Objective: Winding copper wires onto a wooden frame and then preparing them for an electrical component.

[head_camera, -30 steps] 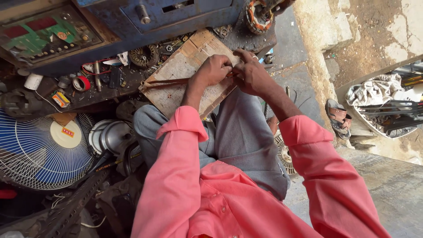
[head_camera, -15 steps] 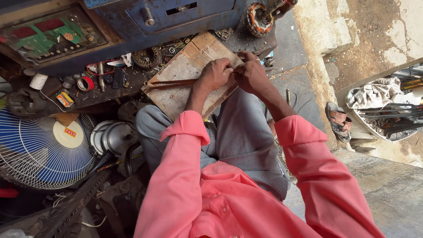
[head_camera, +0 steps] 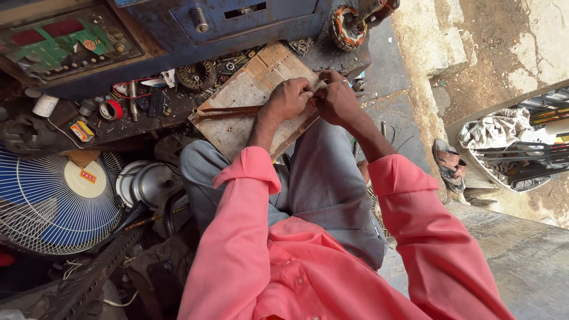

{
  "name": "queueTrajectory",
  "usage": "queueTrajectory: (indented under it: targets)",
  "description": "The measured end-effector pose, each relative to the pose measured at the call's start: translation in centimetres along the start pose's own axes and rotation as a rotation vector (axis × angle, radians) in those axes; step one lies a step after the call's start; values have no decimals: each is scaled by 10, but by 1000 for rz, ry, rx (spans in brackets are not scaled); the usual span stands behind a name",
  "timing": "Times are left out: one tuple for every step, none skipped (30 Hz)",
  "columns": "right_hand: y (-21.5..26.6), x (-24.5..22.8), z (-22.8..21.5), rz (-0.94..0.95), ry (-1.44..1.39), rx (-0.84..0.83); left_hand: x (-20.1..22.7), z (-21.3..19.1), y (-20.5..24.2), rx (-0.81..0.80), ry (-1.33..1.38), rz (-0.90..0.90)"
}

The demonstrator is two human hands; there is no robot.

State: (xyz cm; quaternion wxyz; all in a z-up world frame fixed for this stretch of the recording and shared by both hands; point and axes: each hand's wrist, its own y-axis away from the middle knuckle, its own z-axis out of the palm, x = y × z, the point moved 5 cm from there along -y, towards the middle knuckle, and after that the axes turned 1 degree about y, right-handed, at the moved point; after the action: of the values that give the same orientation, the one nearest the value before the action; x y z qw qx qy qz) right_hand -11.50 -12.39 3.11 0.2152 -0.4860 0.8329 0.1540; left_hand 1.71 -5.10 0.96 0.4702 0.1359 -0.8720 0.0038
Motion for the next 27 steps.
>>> queueTrajectory:
  targets:
    - [1,-2,-3,-1,32,33,-1,1,-1,9,-7,12]
    - [2,-5,-5,-2,63,66,-2,2,-1,18,-14,24]
    - [3,-6,-6,-4,65,65,-4,3,-1,20,-13,24]
    - [4,-8,-7,-40,69,81,-5,3,-1,34,-15,36]
    - [5,-9,-8,-74,75,99,-6,3,-2,45,-17,50]
    - [6,-10,-10,-74,76,101,-3,4,-1,45,-16,52]
    - [7,-12,-13,-92,32,125,0,3,0,59,-13,49]
    - [9,-14,-16,-109,-12,150,2,3,2,73,-9,46]
    - [9,-17,-15,-111,-13,149,2,3,4,74,-10,45]
    - [10,-19,-14,-92,28,135,2,3,5,92,-19,45]
    - [10,-20,-15,-72,71,123,3,3,6,110,-29,49]
    - [11,-19,-14,-73,73,124,4,2,6,112,-29,51]
    - [12,-18,-14,-71,72,133,4,2,7,109,-28,52]
    - [13,-17,-14,-69,72,142,5,1,7,105,-26,52]
    - [13,-11,-17,-68,75,143,5,1,6,106,-25,55]
    - [14,-8,-20,-135,66,168,5,1,4,99,-16,63]
    - [14,-7,-21,-204,54,186,2,2,5,93,-6,65]
    - [6,-2,-29,-207,54,181,2,-1,3,96,-3,61]
    - [1,11,-34,-37,-126,140,2,-1,5,101,4,78]
    - [-3,25,-37,135,-305,96,2,0,7,106,11,95]
    - [-8,29,-41,139,-306,97,2,1,7,101,12,96]
    - [-13,31,-43,110,-240,45,2,2,7,99,19,99]
    - [-21,32,-48,75,-173,-3,3,0,6,102,22,106]
    - [-27,31,-50,74,-172,3,4,0,2,103,20,111]
    - [-32,32,-43,131,-215,-141,2,0,2,110,21,115]
    - [-36,32,-35,188,-257,-284,0,0,2,117,23,120]
    - [-39,30,-32,187,-260,-293,-1,-1,4,117,25,111]
